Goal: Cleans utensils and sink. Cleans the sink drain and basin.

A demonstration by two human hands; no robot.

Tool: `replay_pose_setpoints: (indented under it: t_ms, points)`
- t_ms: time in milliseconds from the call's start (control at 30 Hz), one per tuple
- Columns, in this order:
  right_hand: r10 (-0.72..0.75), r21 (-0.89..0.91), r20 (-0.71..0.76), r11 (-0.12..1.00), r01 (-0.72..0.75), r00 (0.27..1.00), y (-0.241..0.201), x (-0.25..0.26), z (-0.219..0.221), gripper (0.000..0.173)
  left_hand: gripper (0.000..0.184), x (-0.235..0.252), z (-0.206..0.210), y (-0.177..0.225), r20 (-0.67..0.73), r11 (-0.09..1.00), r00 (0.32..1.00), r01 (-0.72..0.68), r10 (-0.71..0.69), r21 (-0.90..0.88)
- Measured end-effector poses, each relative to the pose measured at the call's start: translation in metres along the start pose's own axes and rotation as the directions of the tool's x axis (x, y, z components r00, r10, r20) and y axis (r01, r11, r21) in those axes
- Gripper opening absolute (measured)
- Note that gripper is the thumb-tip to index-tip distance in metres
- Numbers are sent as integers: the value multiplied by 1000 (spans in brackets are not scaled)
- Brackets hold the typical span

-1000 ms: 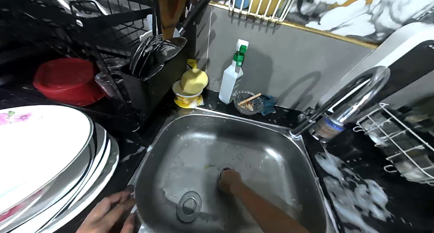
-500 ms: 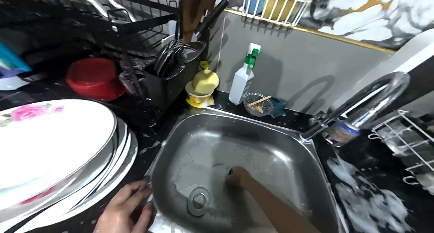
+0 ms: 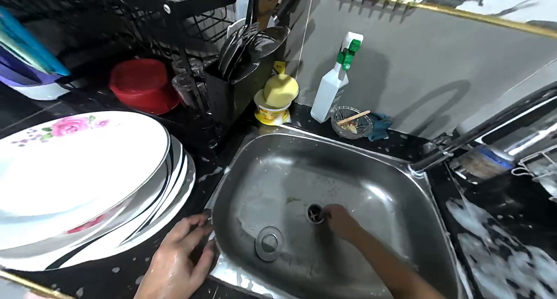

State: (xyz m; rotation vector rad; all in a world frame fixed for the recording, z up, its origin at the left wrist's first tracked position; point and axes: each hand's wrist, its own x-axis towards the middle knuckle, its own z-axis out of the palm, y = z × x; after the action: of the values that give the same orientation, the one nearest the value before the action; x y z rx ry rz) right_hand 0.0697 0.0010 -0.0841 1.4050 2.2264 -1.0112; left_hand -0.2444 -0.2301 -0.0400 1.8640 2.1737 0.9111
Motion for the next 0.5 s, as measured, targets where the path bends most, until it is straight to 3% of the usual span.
replay_pose_setpoints:
  t_ms: [100,233,367,500]
  points:
    - [-31,-96,27,995,33,999,-2,14,10,41,33,0,0,-1,1,1000,1000,5,-5,7]
    - [33,-275,87,961,-8,996,-21,25,27,40,33,1,1,0,-10,1000,1000,0,0,-1]
    - [78,-110,36,991,-73,996,-16,28,25,37,32,1,0,1,0,1000,1000,14,-14,-7]
    - [37,4,-2,999,-37,999,-5,25,24,32,32,1,-2,3,13,1000,1000,17,-17,-14]
